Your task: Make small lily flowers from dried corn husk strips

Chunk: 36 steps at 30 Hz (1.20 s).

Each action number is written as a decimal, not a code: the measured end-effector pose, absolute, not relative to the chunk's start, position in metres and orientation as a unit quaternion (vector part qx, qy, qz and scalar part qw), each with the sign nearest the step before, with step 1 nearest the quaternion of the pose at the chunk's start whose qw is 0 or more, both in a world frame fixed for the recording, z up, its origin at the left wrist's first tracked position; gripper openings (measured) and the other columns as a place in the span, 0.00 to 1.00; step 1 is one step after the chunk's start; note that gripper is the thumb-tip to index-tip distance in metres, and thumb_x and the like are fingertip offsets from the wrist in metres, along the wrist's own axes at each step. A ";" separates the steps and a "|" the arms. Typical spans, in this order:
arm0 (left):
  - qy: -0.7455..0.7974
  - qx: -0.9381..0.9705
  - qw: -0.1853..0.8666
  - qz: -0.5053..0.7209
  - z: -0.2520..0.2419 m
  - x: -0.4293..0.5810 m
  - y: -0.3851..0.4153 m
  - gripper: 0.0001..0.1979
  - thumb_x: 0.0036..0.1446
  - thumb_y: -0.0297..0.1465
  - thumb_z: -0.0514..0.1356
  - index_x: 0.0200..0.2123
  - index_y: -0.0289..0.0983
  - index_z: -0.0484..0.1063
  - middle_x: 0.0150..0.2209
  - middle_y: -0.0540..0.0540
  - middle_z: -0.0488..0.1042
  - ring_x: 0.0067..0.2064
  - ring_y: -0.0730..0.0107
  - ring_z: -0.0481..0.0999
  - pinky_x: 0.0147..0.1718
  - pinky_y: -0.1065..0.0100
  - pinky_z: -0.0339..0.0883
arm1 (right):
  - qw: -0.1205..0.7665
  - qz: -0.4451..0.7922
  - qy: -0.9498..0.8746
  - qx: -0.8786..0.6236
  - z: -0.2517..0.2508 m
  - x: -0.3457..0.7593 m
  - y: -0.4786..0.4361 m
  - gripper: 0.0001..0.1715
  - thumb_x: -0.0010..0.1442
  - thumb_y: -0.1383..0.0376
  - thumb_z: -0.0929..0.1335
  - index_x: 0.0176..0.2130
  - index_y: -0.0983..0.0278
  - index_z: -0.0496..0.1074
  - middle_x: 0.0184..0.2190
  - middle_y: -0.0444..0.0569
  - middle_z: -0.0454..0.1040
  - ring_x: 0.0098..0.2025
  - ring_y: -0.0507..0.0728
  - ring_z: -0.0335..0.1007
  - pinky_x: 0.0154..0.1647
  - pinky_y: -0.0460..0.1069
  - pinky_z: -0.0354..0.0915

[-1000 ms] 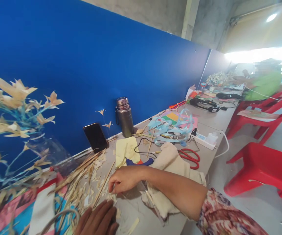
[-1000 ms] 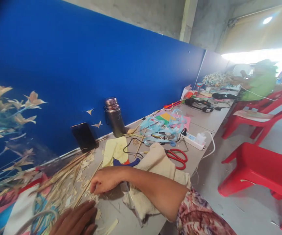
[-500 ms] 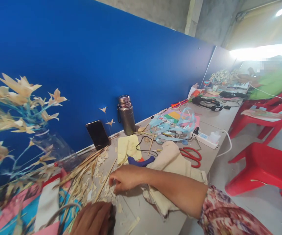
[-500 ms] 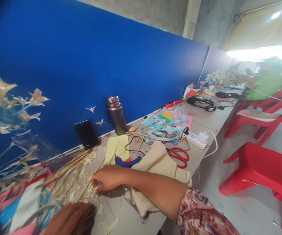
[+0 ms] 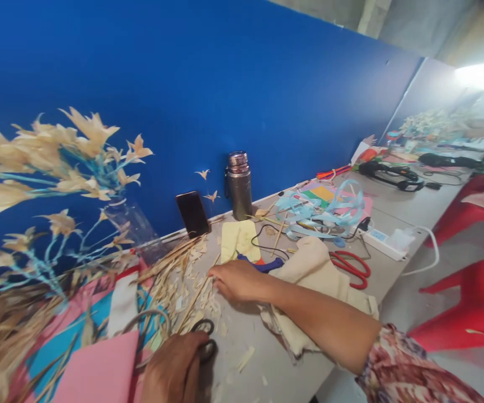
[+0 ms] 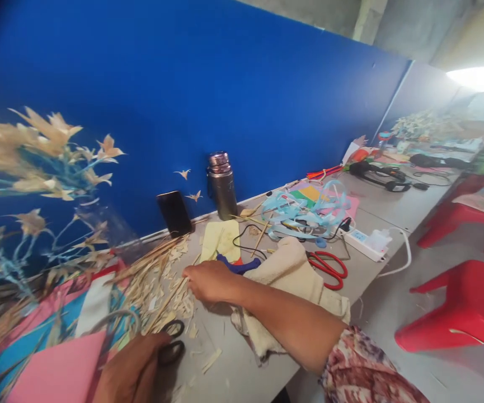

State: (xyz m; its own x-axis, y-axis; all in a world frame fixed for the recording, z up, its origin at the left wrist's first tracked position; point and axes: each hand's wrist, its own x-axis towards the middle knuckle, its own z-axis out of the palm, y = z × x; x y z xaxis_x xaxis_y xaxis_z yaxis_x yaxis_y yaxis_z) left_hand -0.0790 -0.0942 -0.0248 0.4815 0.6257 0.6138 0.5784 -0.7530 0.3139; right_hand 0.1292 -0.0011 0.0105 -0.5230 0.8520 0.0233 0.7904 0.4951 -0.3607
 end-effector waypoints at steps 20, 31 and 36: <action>0.302 0.884 0.176 0.312 -0.015 -0.069 -0.111 0.14 0.64 0.23 0.44 0.27 0.40 0.59 0.24 0.48 0.64 0.27 0.68 0.63 0.26 0.67 0.53 | 0.264 0.128 -0.795 -0.532 -0.008 0.134 0.009 0.23 0.70 0.57 0.58 0.30 0.62 0.72 0.25 0.46 0.75 0.29 0.54 0.69 0.31 0.47 0.53; 0.429 0.874 0.185 0.132 0.026 -0.069 -0.114 0.13 0.68 0.36 0.48 0.45 0.38 0.69 0.29 0.47 0.74 0.29 0.66 0.73 0.29 0.69 0.61 | 0.262 0.154 -0.811 -0.500 -0.014 0.132 0.006 0.19 0.66 0.59 0.60 0.29 0.62 0.74 0.26 0.47 0.77 0.29 0.55 0.69 0.32 0.47 0.54; 0.533 0.844 0.063 0.005 0.039 -0.090 -0.104 0.07 0.60 0.24 0.54 0.31 0.37 0.70 0.30 0.43 0.73 0.34 0.60 0.72 0.33 0.64 0.63 | 0.259 0.156 -0.821 -0.485 -0.018 0.133 0.006 0.20 0.66 0.57 0.60 0.29 0.61 0.74 0.28 0.48 0.78 0.31 0.56 0.72 0.33 0.48 0.55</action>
